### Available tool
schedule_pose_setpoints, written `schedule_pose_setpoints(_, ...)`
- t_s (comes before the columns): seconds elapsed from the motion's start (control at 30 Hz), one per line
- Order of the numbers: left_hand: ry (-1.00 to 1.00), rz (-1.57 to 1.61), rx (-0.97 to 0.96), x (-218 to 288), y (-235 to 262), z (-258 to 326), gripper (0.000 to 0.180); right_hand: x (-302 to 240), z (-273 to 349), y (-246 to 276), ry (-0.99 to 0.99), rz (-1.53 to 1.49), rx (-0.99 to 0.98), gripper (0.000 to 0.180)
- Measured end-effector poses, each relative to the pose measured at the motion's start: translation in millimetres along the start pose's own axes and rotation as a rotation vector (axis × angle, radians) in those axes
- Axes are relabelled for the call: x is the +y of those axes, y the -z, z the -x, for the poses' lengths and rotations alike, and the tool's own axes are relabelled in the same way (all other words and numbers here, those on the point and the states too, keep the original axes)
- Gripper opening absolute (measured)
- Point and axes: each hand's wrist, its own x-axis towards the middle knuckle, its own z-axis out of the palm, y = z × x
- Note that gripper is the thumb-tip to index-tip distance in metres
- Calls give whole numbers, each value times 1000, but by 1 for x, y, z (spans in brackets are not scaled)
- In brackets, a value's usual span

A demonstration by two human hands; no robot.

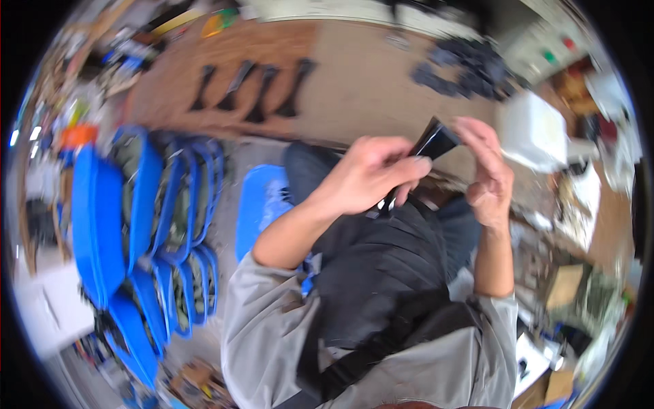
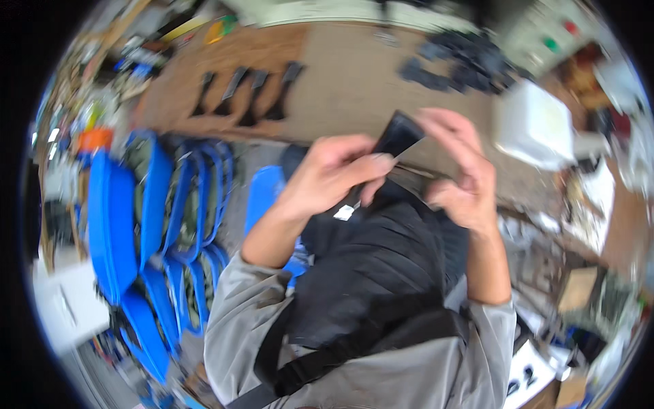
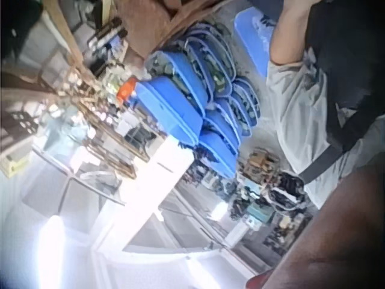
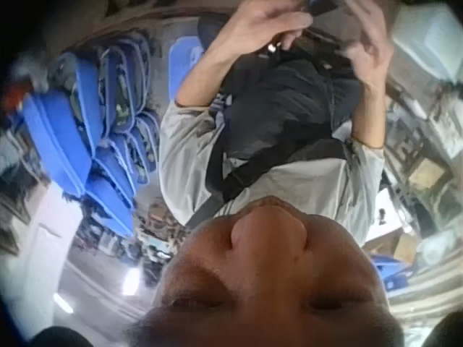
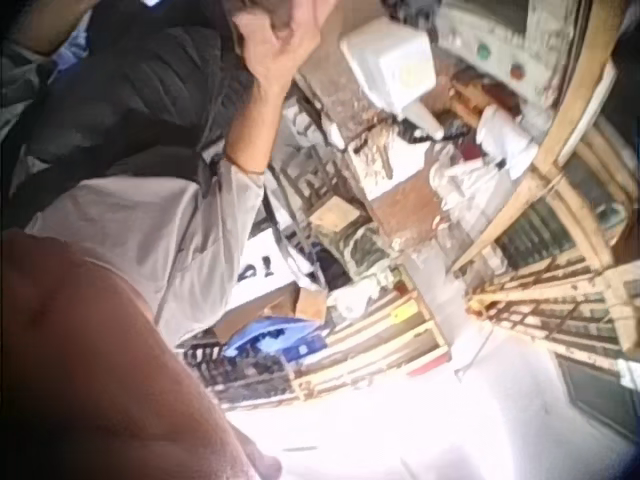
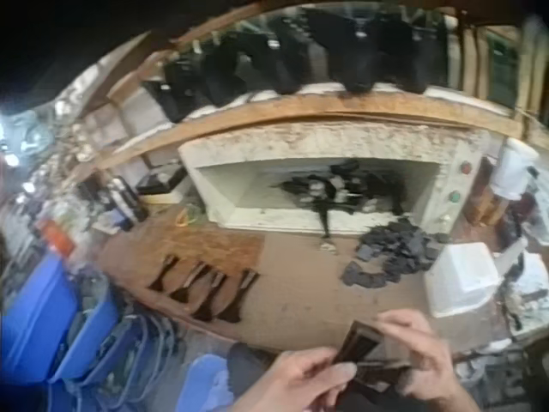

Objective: Applying glue and assembling shoe heel components.

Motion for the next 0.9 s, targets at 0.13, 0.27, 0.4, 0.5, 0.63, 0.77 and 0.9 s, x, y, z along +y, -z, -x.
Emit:
schedule_pose_setpoints(0.13, -390, -621, 637, -48, 115, 2, 27, 52, 17, -12, -311, 68, 167, 61)
schedule_pose_setpoints(0.27, 76, -1015, 1125, -26, 282, 25, 31, 93, 33, -24, -253, 623, 46, 39)
schedule_pose_setpoints(0.4, 475, -1138, 1177, -59, 409, 34, 48, 82, 21, -40, -200, 721, 68, 35)
schedule_pose_setpoints(0.5, 612, -1232, 1109, -92, 458, 55, 52, 81, 9, -50, -180, 714, 60, 35)
schedule_pose_setpoints(0.63, 238, -1510, 1418, -85, 427, 3, 44, 87, 1, -44, -233, 671, 73, 41)
schedule_pose_setpoints(0.77, -60, -879, 789, 0, 256, -94, 45, 86, -51, -49, -429, 771, 224, 49)
schedule_pose_setpoints(0.9, 9, -931, 552, -1, 134, -218, 74, 108, -88, -45, -282, 1065, 108, 48)
